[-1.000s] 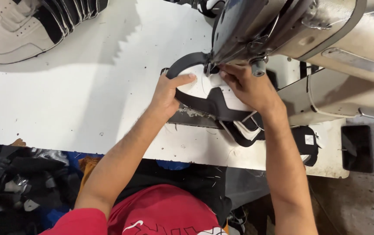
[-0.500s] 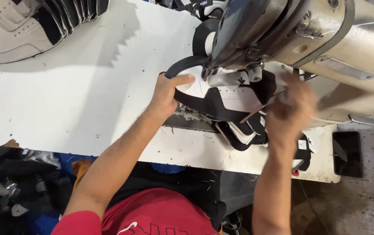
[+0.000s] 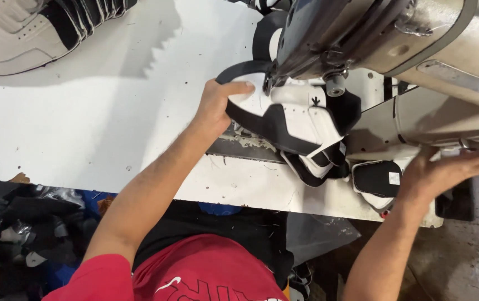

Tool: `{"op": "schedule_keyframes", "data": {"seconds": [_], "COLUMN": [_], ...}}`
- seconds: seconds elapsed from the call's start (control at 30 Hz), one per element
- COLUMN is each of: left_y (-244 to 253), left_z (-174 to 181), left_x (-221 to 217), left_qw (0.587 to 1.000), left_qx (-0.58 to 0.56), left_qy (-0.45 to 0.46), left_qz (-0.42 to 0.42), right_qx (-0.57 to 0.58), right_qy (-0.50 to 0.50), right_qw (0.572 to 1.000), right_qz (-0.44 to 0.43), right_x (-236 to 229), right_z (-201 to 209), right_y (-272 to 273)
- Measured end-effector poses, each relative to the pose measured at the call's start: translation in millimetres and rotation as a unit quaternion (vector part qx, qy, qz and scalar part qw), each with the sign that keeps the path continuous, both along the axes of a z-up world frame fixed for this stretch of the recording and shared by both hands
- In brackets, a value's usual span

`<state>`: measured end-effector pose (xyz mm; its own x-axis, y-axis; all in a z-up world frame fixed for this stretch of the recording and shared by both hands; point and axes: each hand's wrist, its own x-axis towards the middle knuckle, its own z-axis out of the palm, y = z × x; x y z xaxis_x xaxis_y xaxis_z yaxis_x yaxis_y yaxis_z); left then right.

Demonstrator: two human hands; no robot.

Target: The person repeatedly places a shoe upper under a sewing machine needle, guides it through the machine to stitch the edges, and then removes it. This process is repeated for multiple shoes in a continuous assembly line fashion.

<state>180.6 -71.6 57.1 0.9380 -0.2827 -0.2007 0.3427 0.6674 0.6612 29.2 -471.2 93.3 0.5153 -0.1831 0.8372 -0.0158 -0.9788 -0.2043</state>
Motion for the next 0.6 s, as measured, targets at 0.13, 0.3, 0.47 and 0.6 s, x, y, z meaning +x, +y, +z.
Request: {"op": "schedule_keyframes", "data": {"seconds": [0.13,0.3,0.47,0.6], "left_y": [-3.0,-3.3,-2.6,0.1], "left_z": [-4.0,-11.5,-23.1,-12.8], "left_x": [17.4,42.7,48.0,36.6], "left_qw": [1.0,0.998,0.995,0.996], "left_qx": [0.006,0.008,-0.005,-0.005], "left_qy": [0.023,0.02,0.007,0.014], "left_qz": [-0.016,-0.064,-0.099,-0.09], "right_qx": [-0.084,-0.075,-0.091,-0.005], "right_qy": [-0.01,-0.006,-0.036,-0.042], "right_qw": [0.996,0.996,0.991,0.999], "right_qz": [-0.007,-0.036,-0.094,-0.004], "right_x": [8.1,10.6,9.3,-5.9], "right_z": [-21.1,-10.7,-31.9,-2.3], "right_y": [-33.1,-21.4,17.9,-14.0]}}
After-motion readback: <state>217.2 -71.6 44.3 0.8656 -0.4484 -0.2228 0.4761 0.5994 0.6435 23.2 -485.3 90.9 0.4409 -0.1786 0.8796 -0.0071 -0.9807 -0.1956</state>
